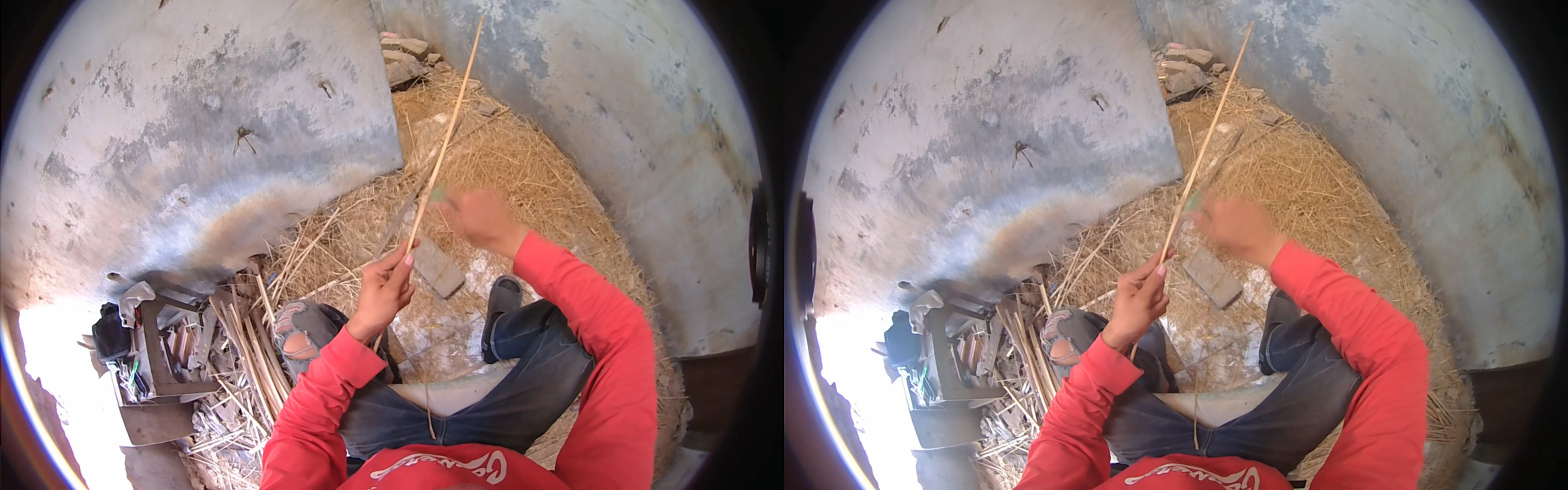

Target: The person strips the outer layer from a bamboo stick using a small green utility knife while holding the stick between their knees.

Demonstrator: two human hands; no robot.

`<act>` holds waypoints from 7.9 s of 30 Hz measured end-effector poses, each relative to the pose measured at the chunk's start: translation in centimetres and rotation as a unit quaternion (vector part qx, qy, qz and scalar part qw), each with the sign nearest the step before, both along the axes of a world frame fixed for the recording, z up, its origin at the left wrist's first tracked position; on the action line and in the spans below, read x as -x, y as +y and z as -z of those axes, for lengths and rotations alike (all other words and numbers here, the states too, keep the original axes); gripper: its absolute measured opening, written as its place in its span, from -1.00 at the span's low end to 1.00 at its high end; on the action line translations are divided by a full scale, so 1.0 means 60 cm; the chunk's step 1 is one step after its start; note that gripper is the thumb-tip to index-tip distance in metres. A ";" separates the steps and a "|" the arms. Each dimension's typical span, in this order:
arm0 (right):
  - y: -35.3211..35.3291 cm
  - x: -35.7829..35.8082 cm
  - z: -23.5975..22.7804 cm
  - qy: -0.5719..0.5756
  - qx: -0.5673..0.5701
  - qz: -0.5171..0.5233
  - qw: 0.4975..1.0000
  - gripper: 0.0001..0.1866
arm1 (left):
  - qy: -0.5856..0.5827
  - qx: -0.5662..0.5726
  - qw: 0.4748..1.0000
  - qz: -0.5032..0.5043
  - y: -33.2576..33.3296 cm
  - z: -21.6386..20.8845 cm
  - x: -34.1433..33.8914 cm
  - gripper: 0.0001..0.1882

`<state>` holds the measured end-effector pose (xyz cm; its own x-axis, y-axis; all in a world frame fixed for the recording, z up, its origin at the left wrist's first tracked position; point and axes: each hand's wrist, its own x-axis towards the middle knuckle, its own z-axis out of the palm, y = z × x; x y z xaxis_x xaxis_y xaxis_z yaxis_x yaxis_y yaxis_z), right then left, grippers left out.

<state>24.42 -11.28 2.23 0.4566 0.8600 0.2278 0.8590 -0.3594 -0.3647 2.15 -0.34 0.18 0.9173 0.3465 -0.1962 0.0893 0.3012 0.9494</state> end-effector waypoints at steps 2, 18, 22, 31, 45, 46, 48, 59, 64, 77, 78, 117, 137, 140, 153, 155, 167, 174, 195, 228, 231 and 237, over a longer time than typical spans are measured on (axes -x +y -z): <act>-0.031 -0.115 0.022 -0.008 -0.334 0.137 0.933 -0.54 | 0.015 -0.066 0.997 0.048 -0.017 0.009 0.048 -0.55; -0.008 0.083 -0.058 0.071 0.026 -0.083 0.994 -0.49 | -0.056 0.071 0.996 -0.021 0.011 0.032 0.043 -0.54; 0.003 0.096 -0.012 0.046 0.037 -0.089 0.994 -0.48 | -0.049 0.054 0.996 -0.050 0.004 0.047 0.036 -0.54; -0.069 -0.128 -0.014 -0.121 -0.224 0.111 0.961 -0.50 | 0.016 0.029 0.999 0.034 -0.014 0.074 0.104 -0.56; -0.026 -0.039 -0.059 0.486 -0.180 0.063 0.853 -0.62 | -0.020 0.087 0.988 0.128 -0.035 0.016 0.040 -0.48; -0.028 -0.039 -0.060 0.507 -0.171 0.059 0.843 -0.63 | -0.031 0.081 0.985 0.151 -0.037 0.012 0.032 -0.47; -0.027 -0.033 -0.069 0.553 -0.153 0.048 0.818 -0.63 | -0.033 0.052 0.988 0.142 -0.037 0.005 0.015 -0.46; -0.042 0.082 -0.073 0.214 -0.017 -0.087 0.973 -0.47 | -0.103 0.194 0.975 0.018 -0.025 0.018 -0.007 -0.47; -0.044 0.117 -0.052 0.166 0.061 -0.116 0.977 -0.46 | -0.082 0.209 0.974 0.024 -0.020 0.003 -0.005 -0.49; 0.004 0.101 -0.016 -0.032 0.057 -0.127 0.990 -0.51 | -0.064 0.301 0.951 -0.026 0.007 -0.023 0.014 -0.52; -0.004 0.026 -0.001 -0.119 -0.029 -0.077 0.989 -0.50 | -0.054 0.286 0.957 0.005 0.001 -0.012 0.030 -0.51; 0.007 0.109 -0.018 0.063 0.061 -0.106 0.990 -0.46 | -0.040 0.260 0.965 -0.017 0.010 0.001 0.045 -0.48; -0.049 0.011 -0.094 0.145 -0.020 -0.008 0.989 -0.39 | -0.061 0.128 0.990 0.013 -0.012 0.039 0.058 -0.49; -0.047 0.098 -0.070 0.118 0.014 -0.097 0.988 -0.45 | -0.006 0.068 0.997 0.026 -0.009 0.028 0.041 -0.51; -0.036 0.126 -0.011 0.144 0.054 -0.138 0.978 -0.46 | -0.040 0.093 0.995 -0.024 -0.014 0.063 0.039 -0.50; -0.032 0.128 -0.010 0.134 0.067 -0.139 0.979 -0.46 | -0.031 0.107 0.993 -0.028 -0.013 0.051 0.047 -0.50; -0.028 -0.025 -0.072 0.123 -0.009 0.077 0.989 -0.43 | -0.048 0.164 0.985 0.028 -0.019 0.052 0.084 -0.49; -0.019 0.133 -0.050 0.153 0.038 -0.123 0.980 -0.47 | -0.072 0.170 0.983 -0.017 -0.008 0.046 0.057 -0.51; 0.014 0.068 -0.011 0.073 -0.012 -0.050 0.996 -0.53 | -0.054 0.279 0.959 0.004 0.008 0.004 0.054 -0.53; -0.034 0.144 -0.032 0.168 0.075 -0.149 0.972 -0.50 | -0.052 0.127 0.990 -0.021 -0.017 0.040 0.046 -0.53; -0.027 0.146 -0.034 0.134 0.096 -0.132 0.977 -0.48 | -0.044 0.197 0.979 -0.035 -0.012 0.037 0.046 -0.53; -0.007 0.005 -0.024 0.150 0.002 0.042 0.988 -0.50 | -0.026 0.219 0.975 0.011 -0.021 0.034 0.082 -0.54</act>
<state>24.14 -11.70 3.70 0.5724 0.8171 0.0689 0.6797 -0.4258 -0.5972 -2.78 -1.62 -1.87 0.9364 0.2195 -0.2737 0.0559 0.6768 0.7340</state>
